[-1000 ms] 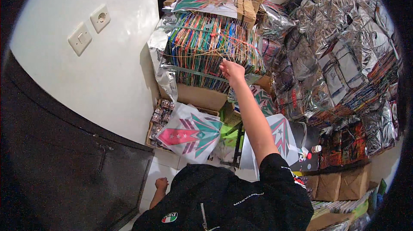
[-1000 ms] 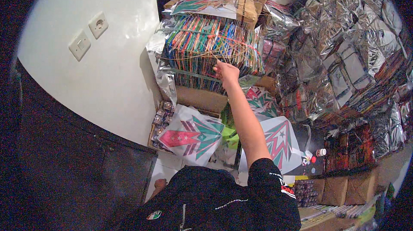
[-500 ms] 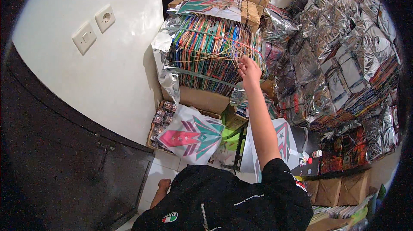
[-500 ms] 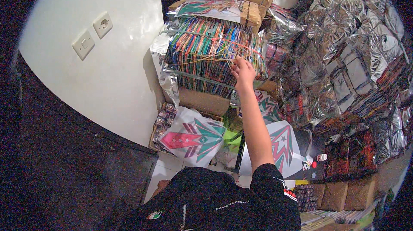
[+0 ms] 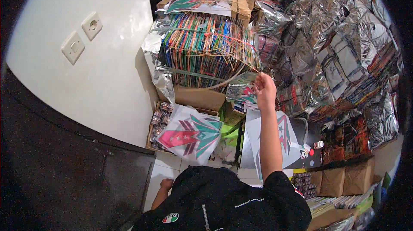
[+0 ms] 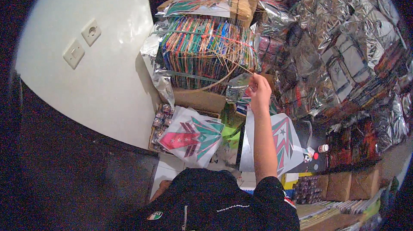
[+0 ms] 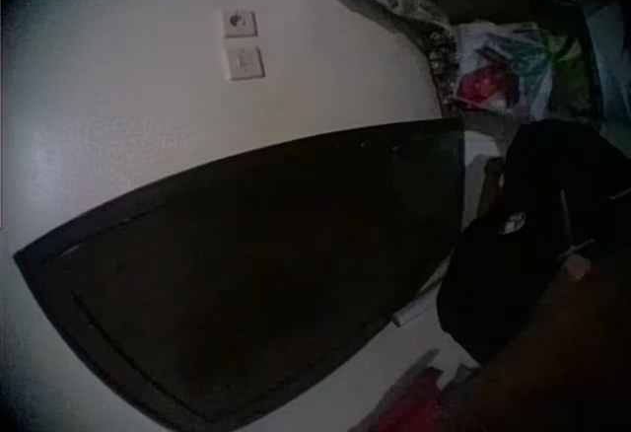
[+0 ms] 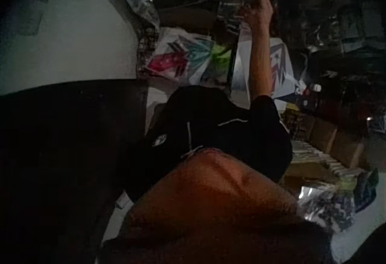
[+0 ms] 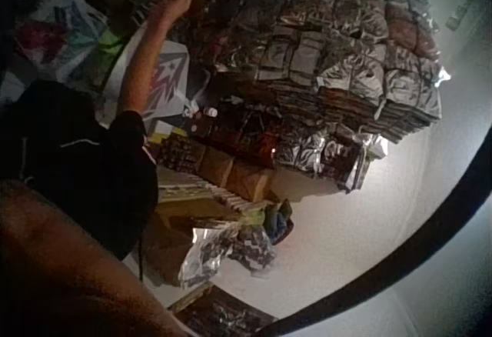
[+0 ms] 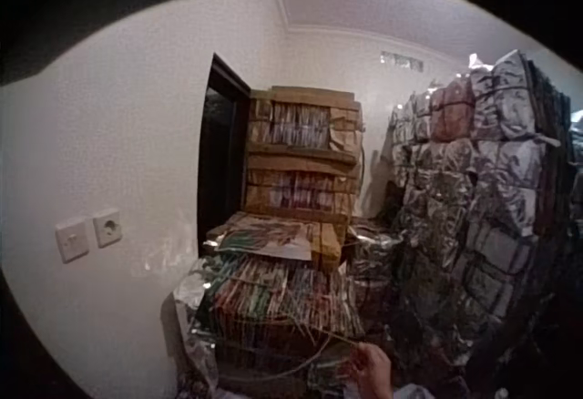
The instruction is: The person assembles a kite frame by hand in a cluttered room. They place a patterned sheet on a table, then pick up a curved bamboo stick and a straight stick. The person threads the straight stick through a loop on the curved stick and adjusts the alignment of the frame components.
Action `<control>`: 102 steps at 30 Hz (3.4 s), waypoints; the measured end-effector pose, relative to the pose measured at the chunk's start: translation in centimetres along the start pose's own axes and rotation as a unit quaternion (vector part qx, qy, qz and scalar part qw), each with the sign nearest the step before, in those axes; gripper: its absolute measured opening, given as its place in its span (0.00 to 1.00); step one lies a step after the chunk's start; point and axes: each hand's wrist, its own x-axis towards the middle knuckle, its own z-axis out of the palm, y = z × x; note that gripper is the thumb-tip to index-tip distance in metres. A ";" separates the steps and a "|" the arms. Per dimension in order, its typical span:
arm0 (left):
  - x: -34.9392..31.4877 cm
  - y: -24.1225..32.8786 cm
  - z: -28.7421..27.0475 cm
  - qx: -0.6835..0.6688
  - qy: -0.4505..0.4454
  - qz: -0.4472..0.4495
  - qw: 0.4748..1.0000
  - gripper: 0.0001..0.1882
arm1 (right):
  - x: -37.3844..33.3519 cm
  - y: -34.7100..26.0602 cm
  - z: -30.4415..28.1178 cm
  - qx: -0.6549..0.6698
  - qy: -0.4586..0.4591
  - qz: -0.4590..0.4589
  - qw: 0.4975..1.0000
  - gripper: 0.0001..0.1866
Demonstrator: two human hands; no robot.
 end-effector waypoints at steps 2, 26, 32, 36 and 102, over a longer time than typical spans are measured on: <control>-0.4 2.5 -1.2 -0.138 0.031 -0.086 0.986 0.18 | -1.7 -1.0 -1.6 -0.025 -0.006 -0.030 0.999 0.08; -1.9 50.3 -19.0 -0.661 -0.170 0.255 0.685 0.37 | -11.2 -13.4 -28.2 -0.090 0.036 -0.099 0.990 0.06; -3.4 51.3 -13.1 -0.660 -0.112 0.246 0.701 0.21 | -6.1 -17.3 -34.2 -0.141 -0.040 -0.069 0.987 0.07; -5.7 52.4 -7.7 -0.688 -0.067 0.213 0.691 0.16 | -3.7 -20.0 -37.8 -0.184 -0.077 -0.042 0.979 0.08; -18.8 56.3 10.8 -0.678 0.107 0.261 0.679 0.27 | -5.6 -29.9 -36.1 -0.500 -0.088 -0.425 0.749 0.27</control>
